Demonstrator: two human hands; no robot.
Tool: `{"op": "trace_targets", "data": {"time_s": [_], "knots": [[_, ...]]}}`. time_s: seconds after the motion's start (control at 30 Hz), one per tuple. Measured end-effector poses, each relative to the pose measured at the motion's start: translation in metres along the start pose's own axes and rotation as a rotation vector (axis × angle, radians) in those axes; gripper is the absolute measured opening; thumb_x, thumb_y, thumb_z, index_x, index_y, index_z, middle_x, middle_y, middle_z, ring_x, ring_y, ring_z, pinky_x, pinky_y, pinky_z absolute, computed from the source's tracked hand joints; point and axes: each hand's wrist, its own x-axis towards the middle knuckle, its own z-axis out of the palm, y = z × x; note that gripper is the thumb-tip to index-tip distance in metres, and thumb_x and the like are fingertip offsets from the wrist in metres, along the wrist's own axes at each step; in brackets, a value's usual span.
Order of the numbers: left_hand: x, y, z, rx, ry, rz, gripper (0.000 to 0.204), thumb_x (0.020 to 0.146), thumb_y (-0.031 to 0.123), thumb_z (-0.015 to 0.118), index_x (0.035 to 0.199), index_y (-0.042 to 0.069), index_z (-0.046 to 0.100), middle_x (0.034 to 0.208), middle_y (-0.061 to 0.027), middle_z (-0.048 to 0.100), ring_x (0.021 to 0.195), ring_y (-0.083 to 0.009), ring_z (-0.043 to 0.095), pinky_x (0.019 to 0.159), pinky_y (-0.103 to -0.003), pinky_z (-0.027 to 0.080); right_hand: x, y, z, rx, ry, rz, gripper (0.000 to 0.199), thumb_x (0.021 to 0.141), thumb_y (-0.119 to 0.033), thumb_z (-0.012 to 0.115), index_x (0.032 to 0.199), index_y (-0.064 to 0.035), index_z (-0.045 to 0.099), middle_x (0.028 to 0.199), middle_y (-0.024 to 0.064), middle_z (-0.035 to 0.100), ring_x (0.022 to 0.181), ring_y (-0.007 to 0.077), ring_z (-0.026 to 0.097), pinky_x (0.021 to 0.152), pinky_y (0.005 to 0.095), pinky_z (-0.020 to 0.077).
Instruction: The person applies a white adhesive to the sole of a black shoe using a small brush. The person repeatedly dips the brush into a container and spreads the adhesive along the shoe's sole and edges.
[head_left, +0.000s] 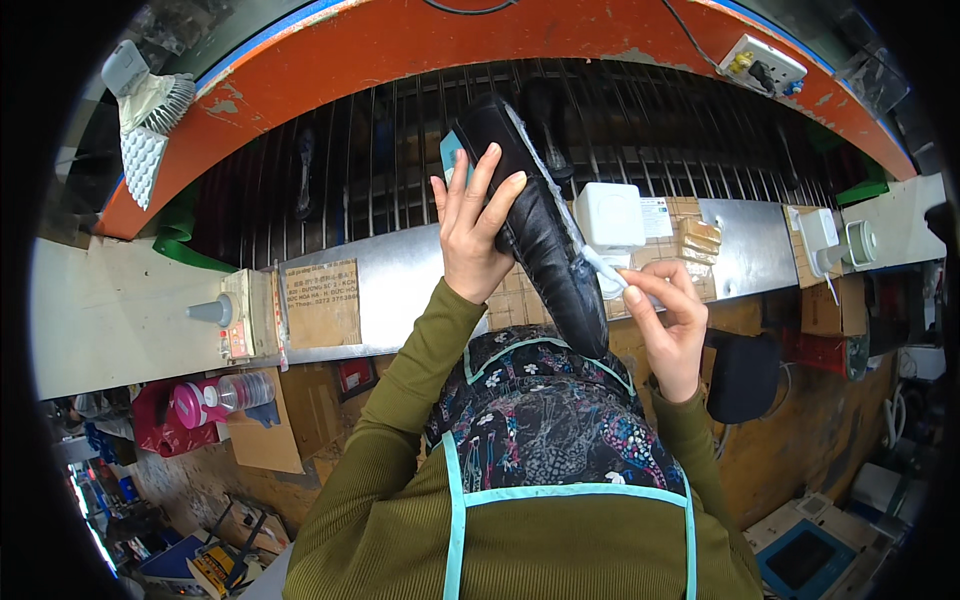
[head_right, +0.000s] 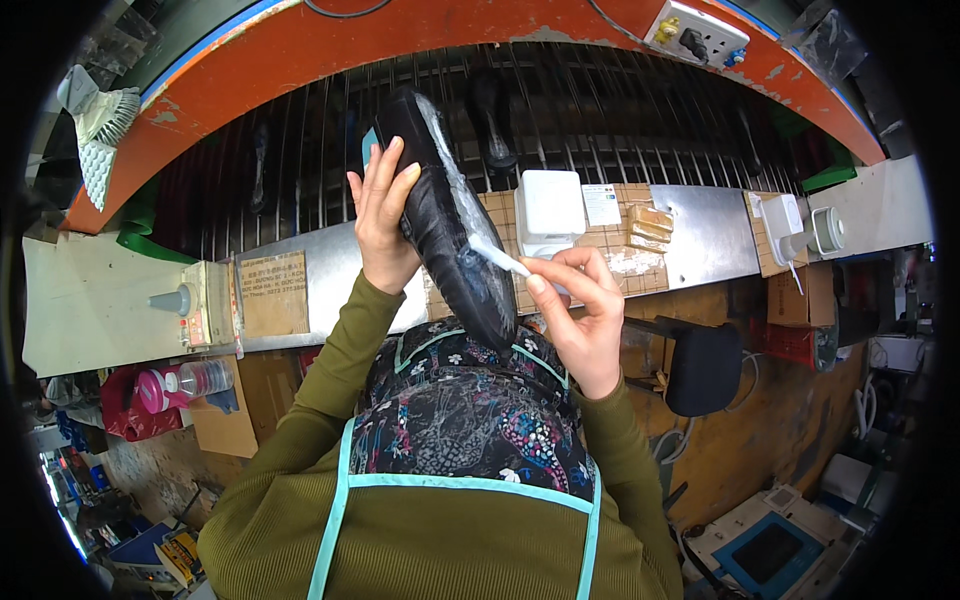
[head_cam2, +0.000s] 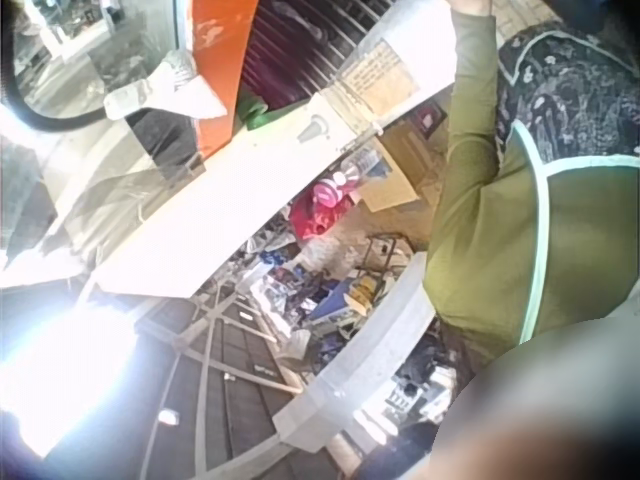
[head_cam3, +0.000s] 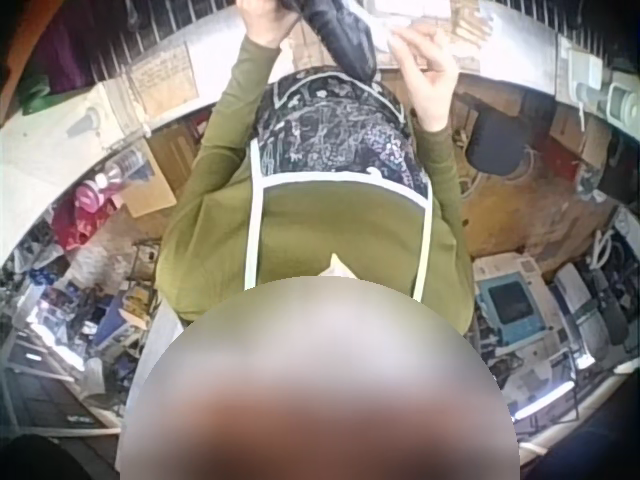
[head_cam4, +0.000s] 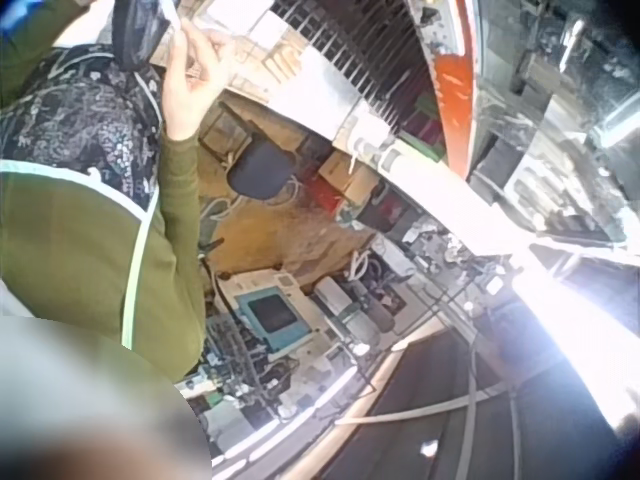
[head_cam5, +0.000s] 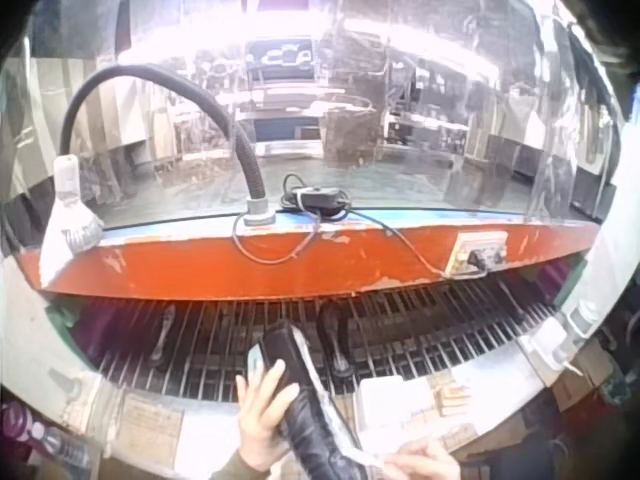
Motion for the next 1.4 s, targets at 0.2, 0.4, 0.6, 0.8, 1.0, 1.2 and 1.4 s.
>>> {"op": "trace_targets", "data": {"time_s": [0.2, 0.4, 0.6, 0.8, 1.0, 1.2, 1.4], "knots": [[0.001, 0.004, -0.002, -0.007, 0.006, 0.043, 0.072, 0.064, 0.009, 0.082, 0.129, 0.028, 0.055, 0.147, -0.0052, 0.043, 0.139, -0.0384, 0.032, 0.112, -0.062, 0.014, 0.016, -0.003, 0.002, -0.061, 0.005, -0.093, 0.019, 0.083, -0.002, 0.069, 0.102, -0.0022, 0.072, 0.089, 0.0049, 0.055, 0.073, 0.0091, 0.053, 0.058, 0.0217, 0.0437], [0.004, 0.003, -0.002, 0.014, 0.001, 0.025, 0.072, 0.064, 0.005, 0.081, 0.128, 0.027, 0.056, 0.147, -0.005, 0.044, 0.139, -0.0389, 0.032, 0.111, -0.063, 0.014, 0.033, 0.002, 0.002, -0.104, 0.032, -0.253, 0.018, 0.084, -0.002, 0.069, 0.101, -0.002, 0.072, 0.09, 0.0044, 0.054, 0.072, 0.008, 0.053, 0.056, 0.0211, 0.0433], [0.004, 0.001, -0.003, 0.03, -0.03, -0.032, 0.076, 0.062, 0.012, 0.083, 0.13, 0.027, 0.055, 0.147, -0.0043, 0.043, 0.137, -0.0398, 0.034, 0.111, -0.064, 0.013, 0.027, 0.008, -0.007, -0.029, -0.097, -0.21, 0.016, 0.084, -0.002, 0.069, 0.1, -0.0008, 0.072, 0.089, 0.0044, 0.055, 0.07, 0.0081, 0.052, 0.055, 0.0206, 0.0418], [0.003, -0.001, -0.001, 0.027, -0.044, -0.061, 0.082, 0.061, 0.013, 0.084, 0.134, 0.028, 0.05, 0.148, -0.0027, 0.041, 0.137, -0.0399, 0.034, 0.111, -0.065, 0.013, 0.016, 0.012, -0.016, -0.025, -0.122, -0.196, 0.016, 0.083, -0.001, 0.069, 0.099, -0.0013, 0.072, 0.089, 0.0045, 0.056, 0.07, 0.008, 0.052, 0.055, 0.0203, 0.0417], [0.002, -0.005, 0.0, 0.024, -0.079, -0.113, 0.088, 0.058, 0.014, 0.086, 0.136, 0.029, 0.048, 0.149, -0.0015, 0.04, 0.137, -0.0394, 0.034, 0.111, -0.066, 0.013, 0.01, 0.014, -0.022, -0.021, -0.124, -0.186, 0.017, 0.082, 0.0, 0.069, 0.099, -0.0014, 0.072, 0.09, 0.0048, 0.057, 0.071, 0.0078, 0.052, 0.055, 0.0199, 0.0419], [0.002, -0.004, 0.002, 0.009, -0.143, -0.207, 0.096, 0.055, 0.017, 0.089, 0.139, 0.028, 0.044, 0.149, -0.001, 0.038, 0.136, -0.0402, 0.035, 0.11, -0.067, 0.014, 0.009, 0.012, -0.026, -0.018, -0.124, -0.181, 0.017, 0.082, 0.0, 0.069, 0.099, -0.0015, 0.072, 0.091, 0.0051, 0.057, 0.07, 0.0079, 0.053, 0.056, 0.0201, 0.0423], [0.002, 0.001, 0.0, -0.037, -0.217, -0.308, 0.088, 0.063, 0.011, 0.084, 0.14, 0.021, 0.041, 0.147, -0.0053, 0.042, 0.133, -0.0329, 0.042, 0.108, -0.067, 0.015, 0.016, 0.011, -0.025, 0.0, -0.134, -0.204, 0.018, 0.082, 0.0, 0.069, 0.1, -0.0016, 0.072, 0.092, 0.0052, 0.056, 0.071, 0.0083, 0.053, 0.057, 0.0205, 0.0431]]}}
